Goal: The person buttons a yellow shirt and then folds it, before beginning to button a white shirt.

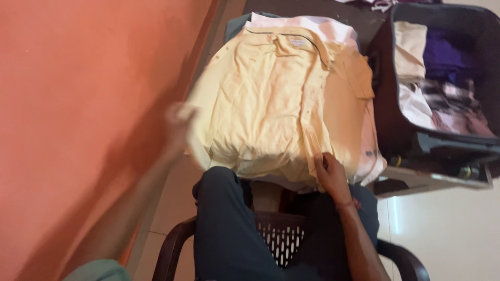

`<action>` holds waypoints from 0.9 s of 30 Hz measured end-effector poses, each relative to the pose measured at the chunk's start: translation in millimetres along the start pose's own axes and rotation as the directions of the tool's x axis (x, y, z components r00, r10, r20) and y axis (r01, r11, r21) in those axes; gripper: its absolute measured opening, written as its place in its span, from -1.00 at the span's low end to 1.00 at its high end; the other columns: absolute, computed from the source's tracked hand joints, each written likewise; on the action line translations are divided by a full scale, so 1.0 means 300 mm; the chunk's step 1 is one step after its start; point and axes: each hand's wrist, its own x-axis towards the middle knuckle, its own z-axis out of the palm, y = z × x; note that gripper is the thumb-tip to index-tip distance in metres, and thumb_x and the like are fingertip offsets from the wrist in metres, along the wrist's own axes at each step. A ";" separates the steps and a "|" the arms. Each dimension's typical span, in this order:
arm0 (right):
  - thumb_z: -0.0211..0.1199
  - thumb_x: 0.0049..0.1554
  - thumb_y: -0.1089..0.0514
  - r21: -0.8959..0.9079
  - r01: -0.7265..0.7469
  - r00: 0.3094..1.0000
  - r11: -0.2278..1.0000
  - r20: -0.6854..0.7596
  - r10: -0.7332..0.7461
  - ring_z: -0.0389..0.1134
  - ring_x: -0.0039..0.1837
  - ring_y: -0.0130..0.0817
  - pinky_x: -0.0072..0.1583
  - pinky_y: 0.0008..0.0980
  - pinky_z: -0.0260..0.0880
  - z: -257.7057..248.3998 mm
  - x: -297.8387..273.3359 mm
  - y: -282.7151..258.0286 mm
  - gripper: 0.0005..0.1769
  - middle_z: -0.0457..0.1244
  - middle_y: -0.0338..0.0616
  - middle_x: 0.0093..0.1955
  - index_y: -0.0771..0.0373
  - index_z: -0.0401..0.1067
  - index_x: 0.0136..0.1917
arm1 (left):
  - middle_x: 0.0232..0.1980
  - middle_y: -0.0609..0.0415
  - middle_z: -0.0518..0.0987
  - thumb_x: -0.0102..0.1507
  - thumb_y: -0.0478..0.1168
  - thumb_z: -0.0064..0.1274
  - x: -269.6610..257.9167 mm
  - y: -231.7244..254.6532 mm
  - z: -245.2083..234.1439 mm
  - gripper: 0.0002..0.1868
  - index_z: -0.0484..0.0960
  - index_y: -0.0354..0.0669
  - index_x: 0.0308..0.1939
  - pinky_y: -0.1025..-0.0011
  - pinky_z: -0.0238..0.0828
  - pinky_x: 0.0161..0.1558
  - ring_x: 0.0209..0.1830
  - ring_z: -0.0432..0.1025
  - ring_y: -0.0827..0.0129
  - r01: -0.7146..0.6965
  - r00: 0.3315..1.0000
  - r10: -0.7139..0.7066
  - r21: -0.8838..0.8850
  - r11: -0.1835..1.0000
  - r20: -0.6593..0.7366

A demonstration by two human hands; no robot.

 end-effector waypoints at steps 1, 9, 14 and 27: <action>0.17 0.30 -0.08 0.023 0.005 1.000 1.000 -0.015 -0.004 0.24 -0.35 -0.24 -0.22 -0.21 0.25 -0.001 0.002 0.006 -0.57 0.22 0.01 -0.41 0.37 0.42 -0.14 | -0.17 0.08 0.55 0.25 -0.17 0.30 -0.102 0.061 0.093 -0.67 0.58 -0.23 0.00 0.44 0.39 -0.29 -0.32 0.40 0.43 -0.086 0.982 0.081 0.023 0.996 0.168; 0.15 0.31 -0.03 0.172 0.001 0.995 0.985 -0.096 0.016 0.12 -0.32 -0.50 -0.24 -0.34 0.14 -0.034 -0.012 0.047 -0.59 0.14 -0.21 -0.43 0.38 0.43 -0.14 | -0.13 -0.09 0.62 0.19 -0.14 0.20 -0.596 0.153 0.576 -0.77 0.67 -0.08 -0.10 0.08 0.45 -0.13 -0.14 0.54 -0.03 -0.512 0.744 0.218 0.330 0.793 0.631; 0.24 0.28 0.08 0.360 0.009 0.997 0.933 -0.073 0.019 0.22 -0.21 -0.57 -0.17 -0.47 0.24 -0.005 0.033 0.118 -0.73 0.26 -0.27 -0.27 0.38 0.50 0.01 | -0.12 -0.05 0.68 0.20 -0.02 0.20 -0.667 0.082 0.636 -0.69 0.67 -0.10 -0.10 0.16 0.50 -0.11 -0.08 0.59 0.08 -0.223 0.856 0.029 0.318 0.921 0.516; 0.27 0.08 0.45 0.419 -0.227 0.938 0.879 0.337 0.082 0.42 0.15 -0.35 0.15 -0.39 0.47 0.036 0.022 0.164 -0.51 0.36 -0.12 0.12 0.37 0.31 0.29 | -0.14 -0.09 0.66 0.36 -0.03 0.06 -0.671 -0.197 0.693 -0.64 0.65 -0.25 0.04 0.31 0.49 -0.20 -0.26 0.53 0.26 0.320 0.796 -0.182 -0.145 0.936 0.577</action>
